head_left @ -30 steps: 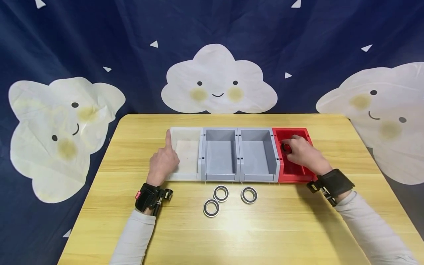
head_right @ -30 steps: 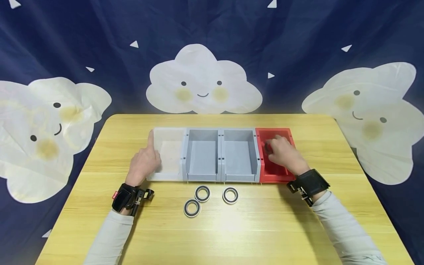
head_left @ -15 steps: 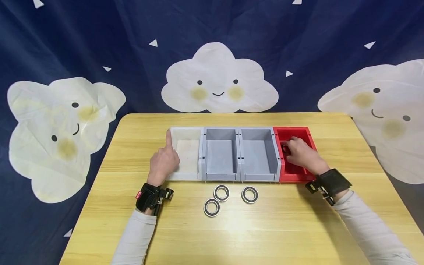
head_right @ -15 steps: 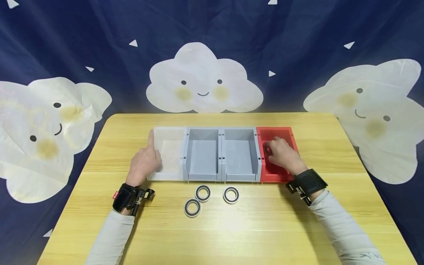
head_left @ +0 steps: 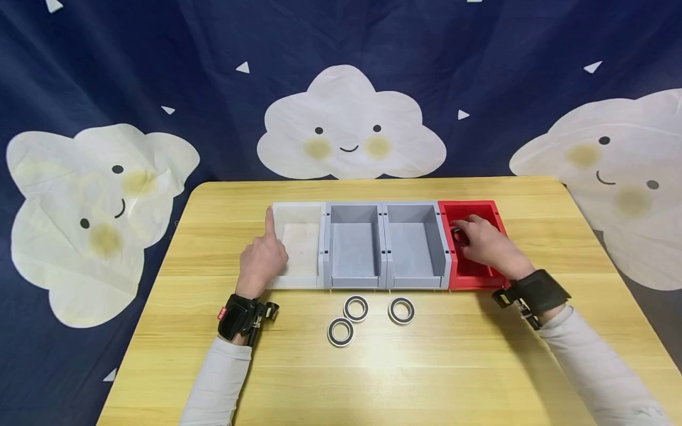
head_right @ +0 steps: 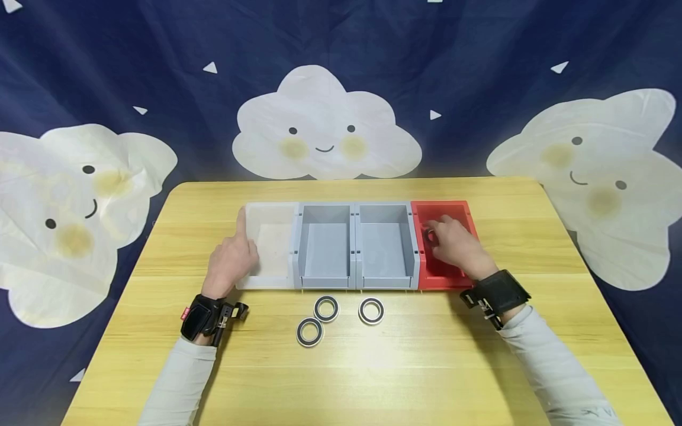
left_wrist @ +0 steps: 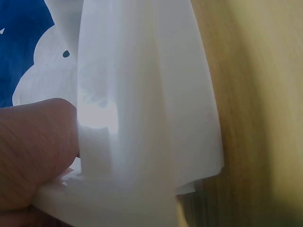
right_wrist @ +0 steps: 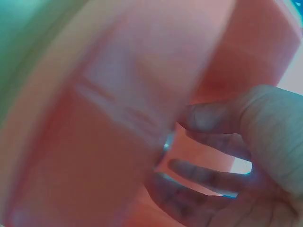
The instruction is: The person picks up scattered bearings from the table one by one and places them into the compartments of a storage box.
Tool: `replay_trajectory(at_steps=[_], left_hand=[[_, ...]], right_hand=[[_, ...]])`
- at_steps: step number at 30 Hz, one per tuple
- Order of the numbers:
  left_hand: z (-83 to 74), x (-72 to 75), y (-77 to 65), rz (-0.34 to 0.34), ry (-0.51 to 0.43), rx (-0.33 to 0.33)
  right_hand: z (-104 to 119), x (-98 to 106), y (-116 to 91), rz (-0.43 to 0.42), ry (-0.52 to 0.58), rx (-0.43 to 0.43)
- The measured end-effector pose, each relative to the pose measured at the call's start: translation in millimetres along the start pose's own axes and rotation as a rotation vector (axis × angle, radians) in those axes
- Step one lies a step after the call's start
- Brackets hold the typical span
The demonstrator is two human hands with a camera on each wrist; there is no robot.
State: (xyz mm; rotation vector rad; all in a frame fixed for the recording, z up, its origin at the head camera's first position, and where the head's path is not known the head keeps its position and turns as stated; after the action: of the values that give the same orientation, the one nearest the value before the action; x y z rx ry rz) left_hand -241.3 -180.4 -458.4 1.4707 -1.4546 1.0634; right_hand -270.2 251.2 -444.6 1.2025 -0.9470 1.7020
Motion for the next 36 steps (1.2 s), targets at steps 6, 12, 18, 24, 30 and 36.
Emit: replay_trajectory(at_steps=[6, 12, 18, 24, 30, 36], left_hand=[[-0.1, 0.3, -0.5, -0.005, -0.008, -0.007], [0.7, -0.2, -1.5, 0.0, -0.008, -0.011], [0.7, 0.7, -0.8, -0.004, -0.016, -0.01], [0.9, -0.6, -0.7, 0.002, -0.02, -0.011], [1.3, -1.5, -0.6, 0.002, -0.021, -0.012], [1.9, -1.8, -0.1, 0.012, -0.015, -0.001]], right_hand=[[16.9, 33.2, -13.6, -0.138, 0.012, 0.043], [54.9, 76.8, -41.1, -0.467, -0.036, 0.171], [114.5, 84.4, -67.6, -0.577, -0.024, 0.346], [165.7, 56.7, -83.1, -0.525, -0.032, 0.501], [191.4, 14.8, -90.3, -0.384, 0.031, 0.546], [195.3, -23.7, -90.2, -0.278, -0.025, 0.533]])
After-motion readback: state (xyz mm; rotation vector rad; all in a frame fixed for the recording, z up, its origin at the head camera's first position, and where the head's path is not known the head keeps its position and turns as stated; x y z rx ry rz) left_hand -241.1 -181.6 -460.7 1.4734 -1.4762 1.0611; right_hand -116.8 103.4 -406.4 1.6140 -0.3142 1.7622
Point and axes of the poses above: each hand's wrist, its own y-axis towards the middle knuckle, its own x-axis out of the back of the hand, z = x × y, the point moved 9 cm from there along y, towards the middle knuckle, and after that the axes turned 1 degree about -z, right-handed, at the moved point
